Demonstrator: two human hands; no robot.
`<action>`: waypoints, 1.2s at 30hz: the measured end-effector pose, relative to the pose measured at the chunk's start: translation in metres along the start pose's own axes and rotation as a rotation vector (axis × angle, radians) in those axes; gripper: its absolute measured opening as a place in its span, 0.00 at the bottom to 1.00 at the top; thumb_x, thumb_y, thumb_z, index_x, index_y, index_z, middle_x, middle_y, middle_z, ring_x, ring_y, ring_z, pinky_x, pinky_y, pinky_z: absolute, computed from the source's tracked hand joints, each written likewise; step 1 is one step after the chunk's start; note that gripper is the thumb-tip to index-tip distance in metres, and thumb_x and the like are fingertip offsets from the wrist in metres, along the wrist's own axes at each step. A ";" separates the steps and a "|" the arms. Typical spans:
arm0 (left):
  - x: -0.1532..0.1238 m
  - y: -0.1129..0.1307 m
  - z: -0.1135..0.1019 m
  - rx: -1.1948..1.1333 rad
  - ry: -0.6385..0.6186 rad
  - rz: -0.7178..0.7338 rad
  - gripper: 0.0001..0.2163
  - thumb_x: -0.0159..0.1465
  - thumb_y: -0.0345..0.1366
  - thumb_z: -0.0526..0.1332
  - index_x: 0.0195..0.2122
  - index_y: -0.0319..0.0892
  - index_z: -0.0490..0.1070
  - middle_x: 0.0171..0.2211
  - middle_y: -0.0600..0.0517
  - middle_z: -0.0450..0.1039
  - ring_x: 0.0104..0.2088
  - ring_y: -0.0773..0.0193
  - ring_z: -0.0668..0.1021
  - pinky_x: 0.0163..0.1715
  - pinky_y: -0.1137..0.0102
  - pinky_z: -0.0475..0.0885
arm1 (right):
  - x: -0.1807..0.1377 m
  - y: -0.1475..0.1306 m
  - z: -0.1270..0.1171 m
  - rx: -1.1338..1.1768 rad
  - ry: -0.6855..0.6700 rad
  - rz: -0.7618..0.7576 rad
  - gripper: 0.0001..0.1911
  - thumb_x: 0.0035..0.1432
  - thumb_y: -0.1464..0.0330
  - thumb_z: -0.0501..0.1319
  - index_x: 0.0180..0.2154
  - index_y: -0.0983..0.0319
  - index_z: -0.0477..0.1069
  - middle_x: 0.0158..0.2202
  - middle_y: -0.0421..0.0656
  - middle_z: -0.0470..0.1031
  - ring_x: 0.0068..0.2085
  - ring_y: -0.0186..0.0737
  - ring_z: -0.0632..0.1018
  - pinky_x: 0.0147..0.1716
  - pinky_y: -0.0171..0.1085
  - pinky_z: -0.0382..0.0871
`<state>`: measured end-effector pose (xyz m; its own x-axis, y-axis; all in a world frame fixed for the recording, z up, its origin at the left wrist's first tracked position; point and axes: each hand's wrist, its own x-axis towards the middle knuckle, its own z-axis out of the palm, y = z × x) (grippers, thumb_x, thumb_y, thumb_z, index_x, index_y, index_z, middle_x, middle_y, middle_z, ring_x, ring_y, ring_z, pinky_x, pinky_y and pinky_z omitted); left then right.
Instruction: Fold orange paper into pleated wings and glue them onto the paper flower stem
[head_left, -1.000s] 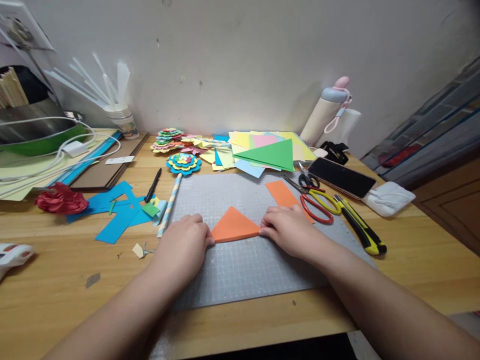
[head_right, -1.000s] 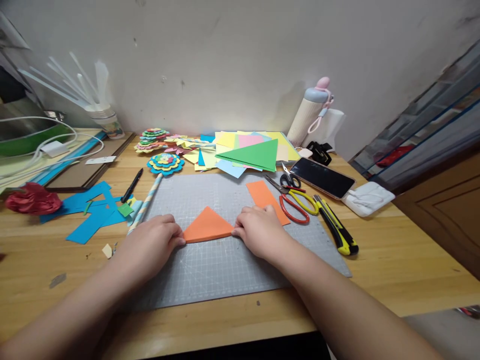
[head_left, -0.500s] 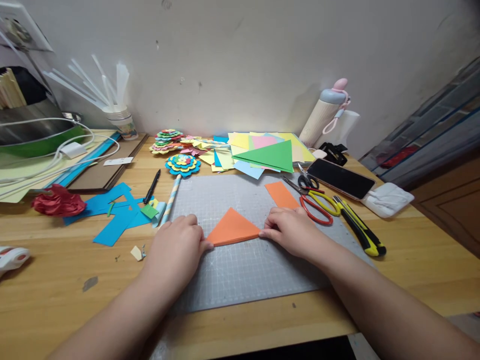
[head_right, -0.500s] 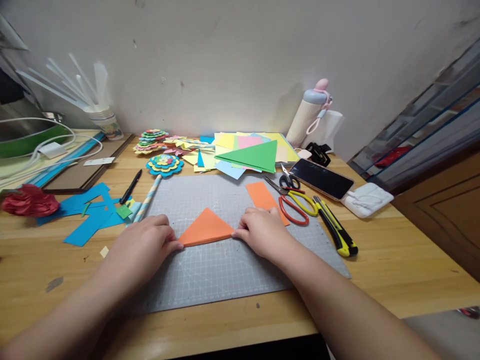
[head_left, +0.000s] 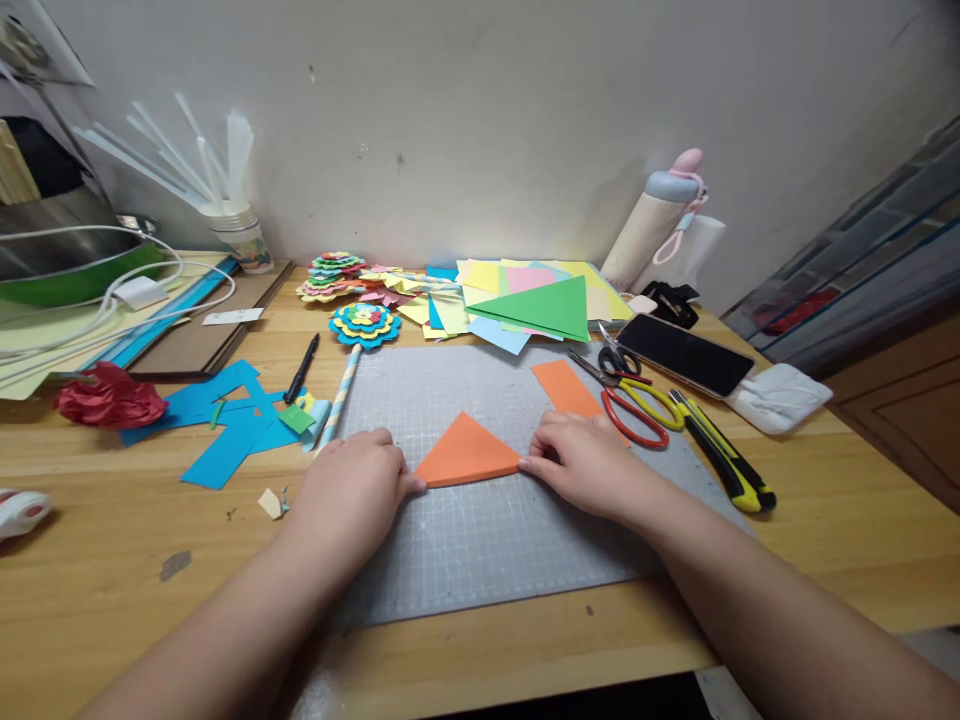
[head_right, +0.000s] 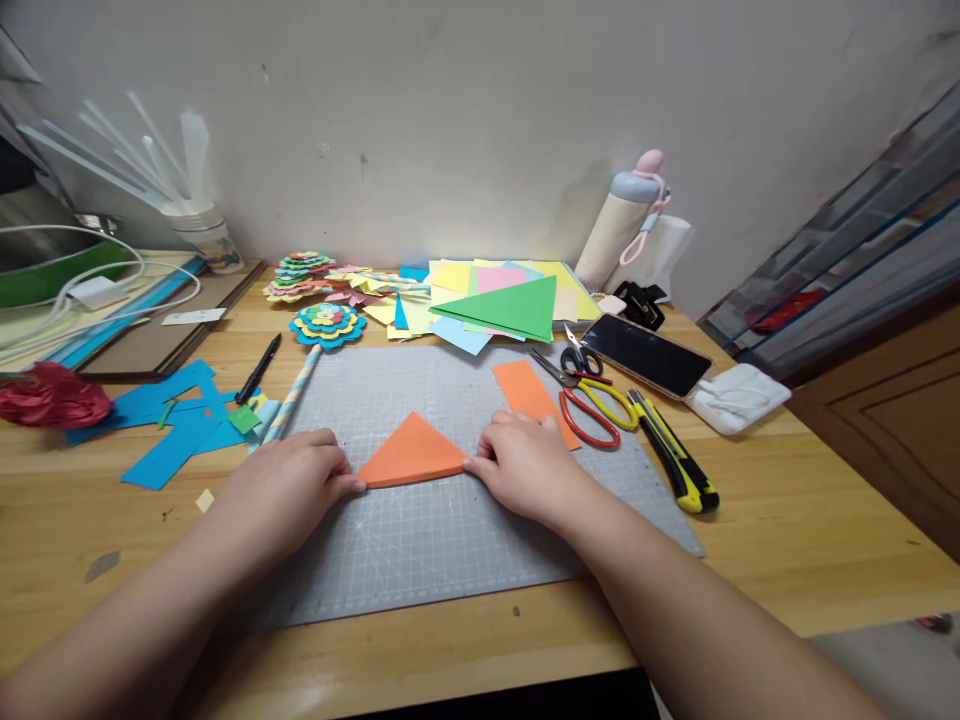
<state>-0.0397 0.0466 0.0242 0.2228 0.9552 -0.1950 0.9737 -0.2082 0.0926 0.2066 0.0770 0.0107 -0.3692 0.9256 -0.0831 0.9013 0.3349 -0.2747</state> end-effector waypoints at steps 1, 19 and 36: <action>0.001 -0.002 0.000 -0.026 -0.010 -0.001 0.13 0.61 0.43 0.56 0.27 0.42 0.75 0.31 0.48 0.72 0.35 0.55 0.74 0.33 0.64 0.63 | 0.000 0.000 0.001 0.002 0.004 0.007 0.10 0.56 0.63 0.62 0.25 0.59 0.71 0.30 0.40 0.72 0.37 0.43 0.73 0.36 0.42 0.56; 0.002 -0.006 0.001 -0.112 -0.009 -0.039 0.13 0.60 0.45 0.56 0.25 0.44 0.72 0.30 0.51 0.72 0.30 0.60 0.72 0.28 0.68 0.59 | -0.016 -0.026 0.009 0.125 0.205 -0.423 0.15 0.56 0.79 0.52 0.43 0.60 0.67 0.45 0.44 0.73 0.47 0.41 0.71 0.45 0.43 0.58; 0.003 -0.008 0.003 -0.128 0.002 -0.021 0.12 0.59 0.44 0.58 0.24 0.43 0.72 0.29 0.52 0.71 0.29 0.60 0.72 0.28 0.67 0.60 | -0.046 -0.057 0.034 -0.089 0.072 -0.472 0.26 0.49 0.79 0.48 0.51 0.74 0.66 0.59 0.56 0.62 0.60 0.50 0.62 0.59 0.46 0.59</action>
<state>-0.0467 0.0509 0.0201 0.2019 0.9595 -0.1967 0.9642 -0.1594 0.2119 0.1642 0.0097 -0.0024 -0.7285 0.6780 0.0980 0.6565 0.7319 -0.1829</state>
